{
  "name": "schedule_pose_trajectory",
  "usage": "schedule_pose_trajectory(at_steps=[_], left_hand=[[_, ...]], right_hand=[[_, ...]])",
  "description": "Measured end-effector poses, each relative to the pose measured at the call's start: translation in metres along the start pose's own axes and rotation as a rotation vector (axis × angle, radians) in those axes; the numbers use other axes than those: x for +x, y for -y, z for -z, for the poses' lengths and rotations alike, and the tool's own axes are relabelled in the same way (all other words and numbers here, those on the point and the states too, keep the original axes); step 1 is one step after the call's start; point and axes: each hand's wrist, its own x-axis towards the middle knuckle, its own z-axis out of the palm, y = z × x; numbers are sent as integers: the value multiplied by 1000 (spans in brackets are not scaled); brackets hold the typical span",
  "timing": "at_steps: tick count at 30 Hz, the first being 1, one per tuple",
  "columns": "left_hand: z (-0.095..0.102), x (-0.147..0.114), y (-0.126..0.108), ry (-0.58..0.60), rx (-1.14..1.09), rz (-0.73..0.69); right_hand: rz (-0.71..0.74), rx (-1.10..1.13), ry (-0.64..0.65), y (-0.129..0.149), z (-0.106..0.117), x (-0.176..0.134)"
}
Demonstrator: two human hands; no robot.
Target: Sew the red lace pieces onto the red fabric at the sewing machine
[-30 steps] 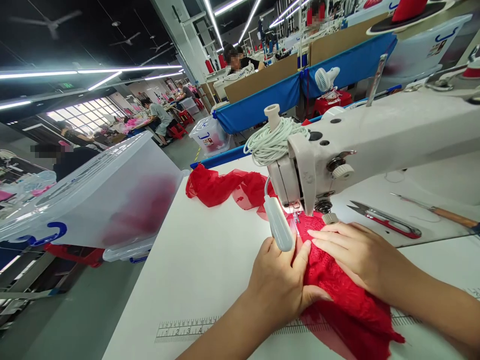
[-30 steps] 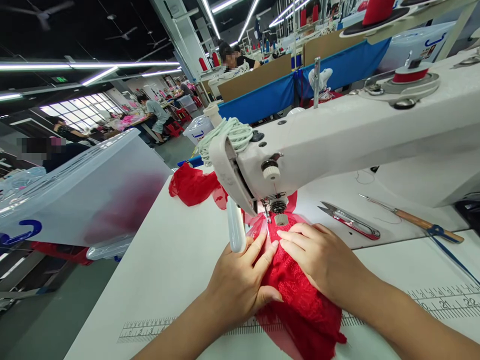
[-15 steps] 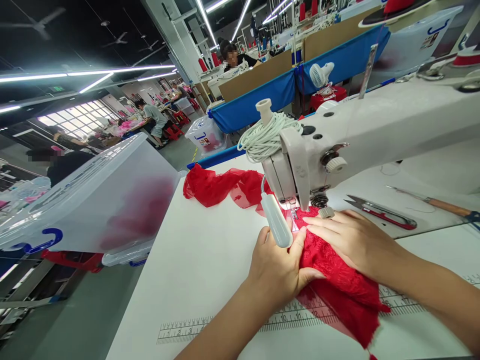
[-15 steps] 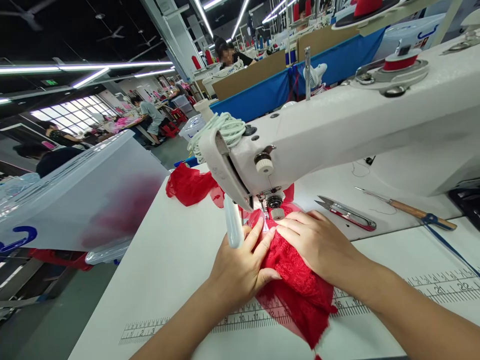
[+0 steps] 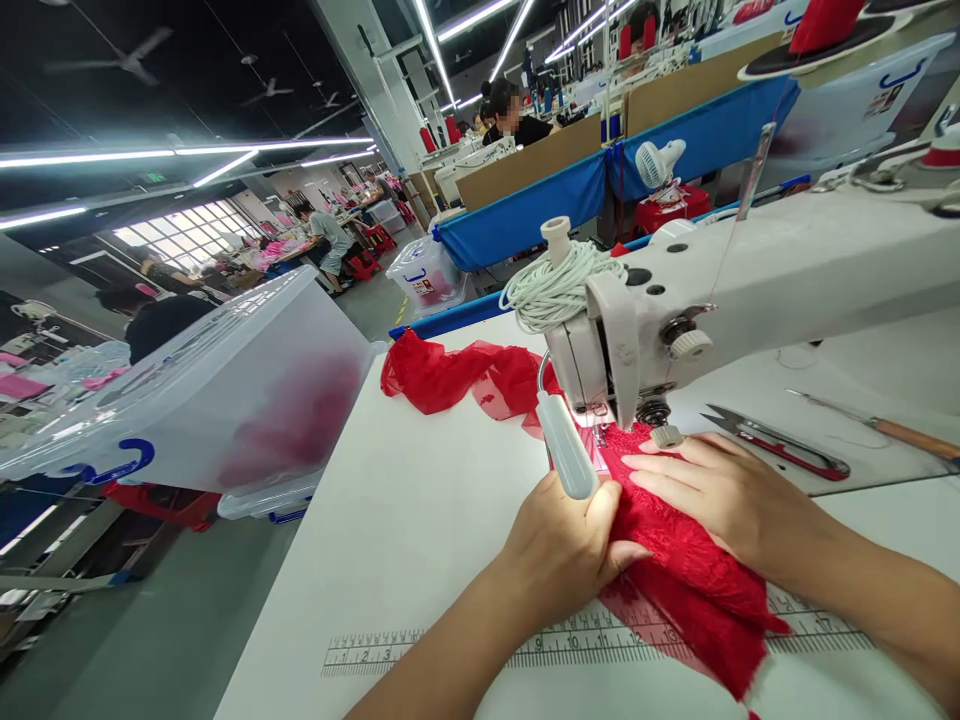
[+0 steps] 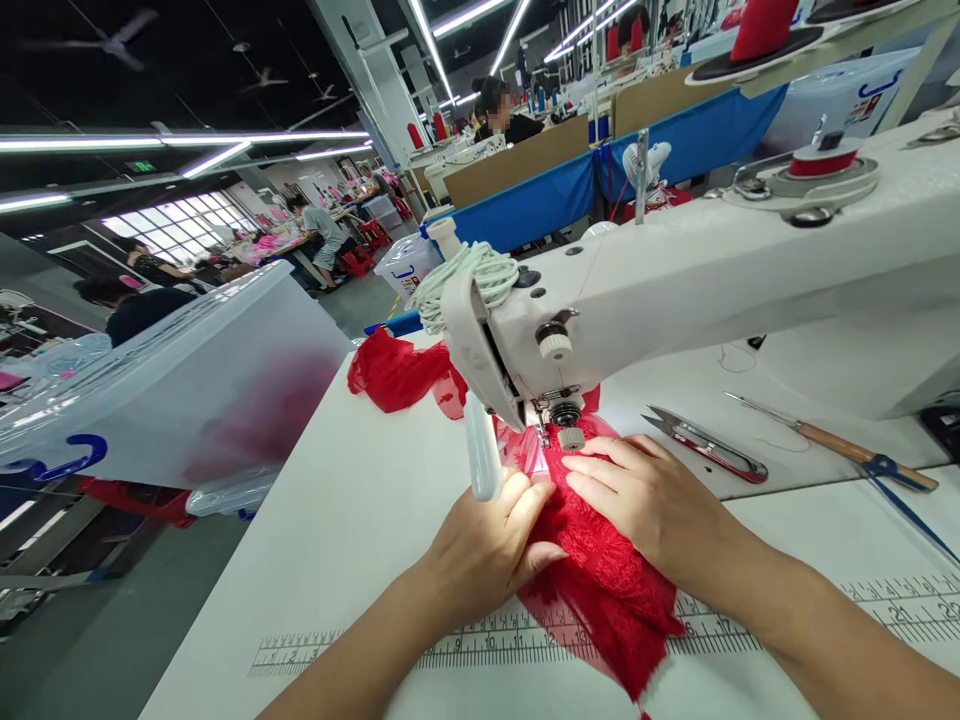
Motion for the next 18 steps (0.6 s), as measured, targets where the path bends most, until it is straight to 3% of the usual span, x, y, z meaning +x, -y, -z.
schedule_pose_trajectory(at_steps=[12, 18], left_hand=[[-10, -10, -8, -124, 67, -22], [-13, -9, -7, -132, 85, 1]], right_hand=[[37, -92, -17, -2, 3, 4], [14, -106, 23, -6, -2, 1]])
